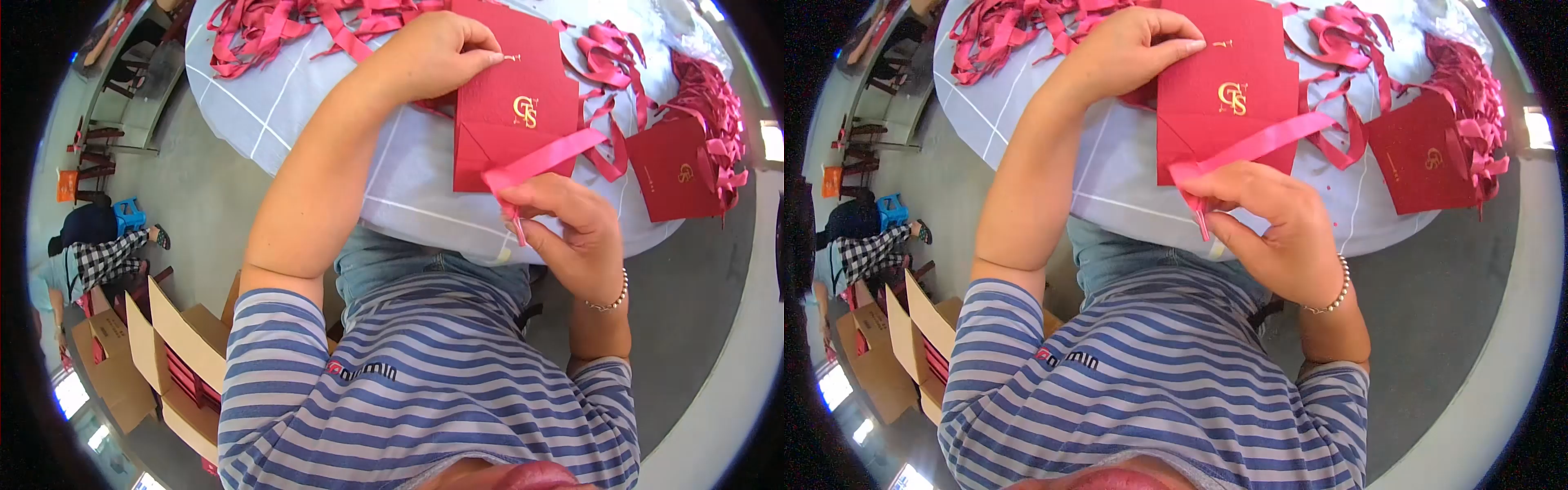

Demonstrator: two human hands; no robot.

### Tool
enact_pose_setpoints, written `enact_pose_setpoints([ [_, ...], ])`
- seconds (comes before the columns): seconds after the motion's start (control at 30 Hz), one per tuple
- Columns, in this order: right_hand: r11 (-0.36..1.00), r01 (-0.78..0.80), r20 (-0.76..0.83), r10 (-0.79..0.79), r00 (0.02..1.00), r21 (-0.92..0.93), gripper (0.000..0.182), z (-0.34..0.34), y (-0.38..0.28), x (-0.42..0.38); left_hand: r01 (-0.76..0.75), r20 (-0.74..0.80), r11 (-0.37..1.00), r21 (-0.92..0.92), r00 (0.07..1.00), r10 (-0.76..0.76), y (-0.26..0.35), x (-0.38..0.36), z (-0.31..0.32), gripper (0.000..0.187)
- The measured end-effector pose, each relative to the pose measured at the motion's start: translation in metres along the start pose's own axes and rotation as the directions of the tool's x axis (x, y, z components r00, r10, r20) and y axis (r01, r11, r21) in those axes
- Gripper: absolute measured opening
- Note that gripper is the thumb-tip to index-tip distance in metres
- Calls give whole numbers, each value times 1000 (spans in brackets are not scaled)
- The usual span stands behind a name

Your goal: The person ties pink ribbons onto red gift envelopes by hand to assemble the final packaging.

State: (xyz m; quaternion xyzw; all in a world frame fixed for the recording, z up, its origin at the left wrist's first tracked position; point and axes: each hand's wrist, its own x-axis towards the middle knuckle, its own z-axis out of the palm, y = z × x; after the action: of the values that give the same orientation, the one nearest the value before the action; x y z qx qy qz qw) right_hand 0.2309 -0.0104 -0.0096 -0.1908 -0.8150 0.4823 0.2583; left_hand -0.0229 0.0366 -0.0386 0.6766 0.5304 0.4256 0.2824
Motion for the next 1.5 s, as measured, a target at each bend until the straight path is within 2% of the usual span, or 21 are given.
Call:
enact_pose_setpoints([
  [0.03,985,53,-7,-55,998,-163,26,-5,-4,6,65,74,996,54,995,-69,1,0,-4,21],
  [0.1,928,93,-91,-135,987,-362,16,-19,-12,17,69,72,997,43,995,-72,4,-3,-7,21],
  [0.13,885,118,-150,-205,967,-450,13,-28,-9,23,56,64,998,34,996,-58,5,-3,-6,20],
  [0.17,822,194,-204,-348,915,-535,11,-35,-5,33,50,60,998,37,997,-52,7,-4,-6,20],
  [0.23,863,191,-312,-363,878,-468,8,-48,-5,46,58,37,998,31,998,-60,16,-11,-6,19],
  [0.3,995,-7,-419,-34,907,-97,5,-50,-16,53,56,38,998,35,998,-57,18,-14,-6,19],
  [0.33,998,-64,-411,50,910,-22,3,-57,-15,61,56,40,998,36,998,-58,19,-12,-8,18],
  [0.43,976,-12,-402,100,910,217,14,-52,-1,80,96,77,995,-10,992,-95,23,-15,-7,17],
  [0.5,993,-109,-255,119,960,53,15,-57,8,82,77,79,997,-17,994,-75,22,-16,-5,16],
  [0.53,997,-70,-187,76,979,37,15,-59,18,83,56,85,998,-30,995,-53,22,-17,-4,16],
  [0.67,991,-135,-134,133,982,-7,13,-54,22,73,42,113,997,-60,993,-35,31,-20,-9,19],
  [0.73,974,-159,-124,139,982,-165,12,-50,23,67,48,124,997,-65,992,-39,37,-23,-11,21],
  [0.8,970,-110,-148,78,986,-218,11,-43,22,66,40,128,998,-55,991,-33,40,-26,-13,21],
  [0.87,939,9,-140,-61,988,-344,10,-40,20,66,33,134,998,-46,991,-27,43,-28,-14,20],
  [1.07,913,38,-174,-118,978,-405,8,-25,12,67,57,113,996,-76,992,-48,47,-36,-14,20],
  [1.17,935,-12,-207,-65,976,-353,8,-23,15,66,44,89,998,-33,995,-41,51,-34,-10,19],
  [1.3,929,-4,-210,-79,974,-369,7,-21,15,67,23,59,1000,1,998,-23,57,-36,-10,20],
  [1.5,854,72,-155,-176,972,-515,7,-28,17,72,54,33,997,-56,998,-52,52,-26,-2,19],
])
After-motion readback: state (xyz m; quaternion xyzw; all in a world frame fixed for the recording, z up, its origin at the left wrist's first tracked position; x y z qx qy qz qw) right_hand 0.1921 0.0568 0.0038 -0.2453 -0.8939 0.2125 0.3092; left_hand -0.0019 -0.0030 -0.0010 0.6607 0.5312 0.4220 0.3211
